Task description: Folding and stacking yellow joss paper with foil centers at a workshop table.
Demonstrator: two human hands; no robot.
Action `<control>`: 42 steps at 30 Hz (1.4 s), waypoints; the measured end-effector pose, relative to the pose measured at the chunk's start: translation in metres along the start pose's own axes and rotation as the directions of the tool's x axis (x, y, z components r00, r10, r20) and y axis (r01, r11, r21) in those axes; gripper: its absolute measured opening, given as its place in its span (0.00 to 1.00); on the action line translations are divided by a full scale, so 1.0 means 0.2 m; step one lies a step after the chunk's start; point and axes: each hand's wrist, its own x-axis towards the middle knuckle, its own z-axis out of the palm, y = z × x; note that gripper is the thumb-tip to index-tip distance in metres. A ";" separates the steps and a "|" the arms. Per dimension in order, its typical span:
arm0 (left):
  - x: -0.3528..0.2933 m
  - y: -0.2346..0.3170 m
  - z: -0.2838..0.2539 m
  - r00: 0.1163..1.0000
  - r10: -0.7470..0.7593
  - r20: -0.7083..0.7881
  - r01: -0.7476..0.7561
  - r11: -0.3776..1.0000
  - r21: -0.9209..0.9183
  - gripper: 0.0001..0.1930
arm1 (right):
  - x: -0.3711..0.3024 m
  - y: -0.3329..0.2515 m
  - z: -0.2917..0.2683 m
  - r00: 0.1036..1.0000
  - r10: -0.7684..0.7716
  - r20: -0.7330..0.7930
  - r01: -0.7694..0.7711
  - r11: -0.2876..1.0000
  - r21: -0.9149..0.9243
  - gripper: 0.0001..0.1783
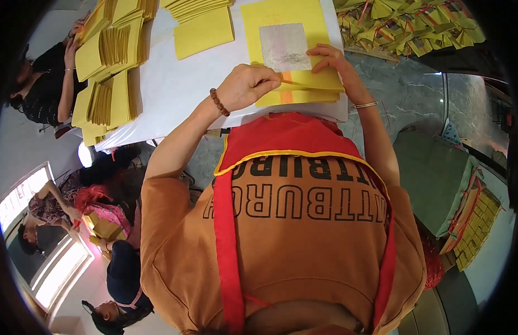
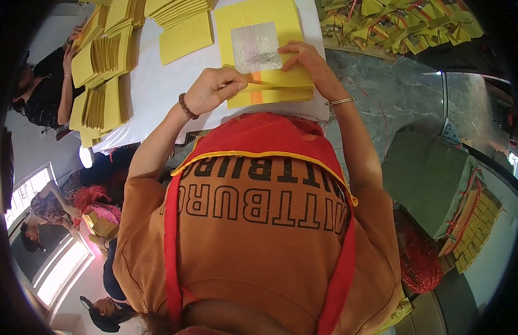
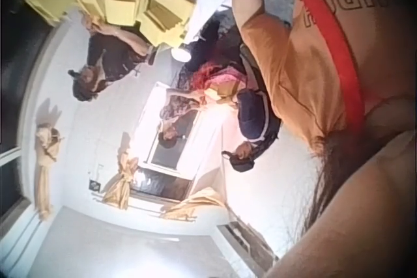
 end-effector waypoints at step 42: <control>-0.06 -0.08 0.06 0.895 -0.211 -0.393 0.229 0.973 -0.001 0.10 | -0.03 -0.20 0.03 0.928 0.338 -0.157 -0.344 0.939 -0.011 0.20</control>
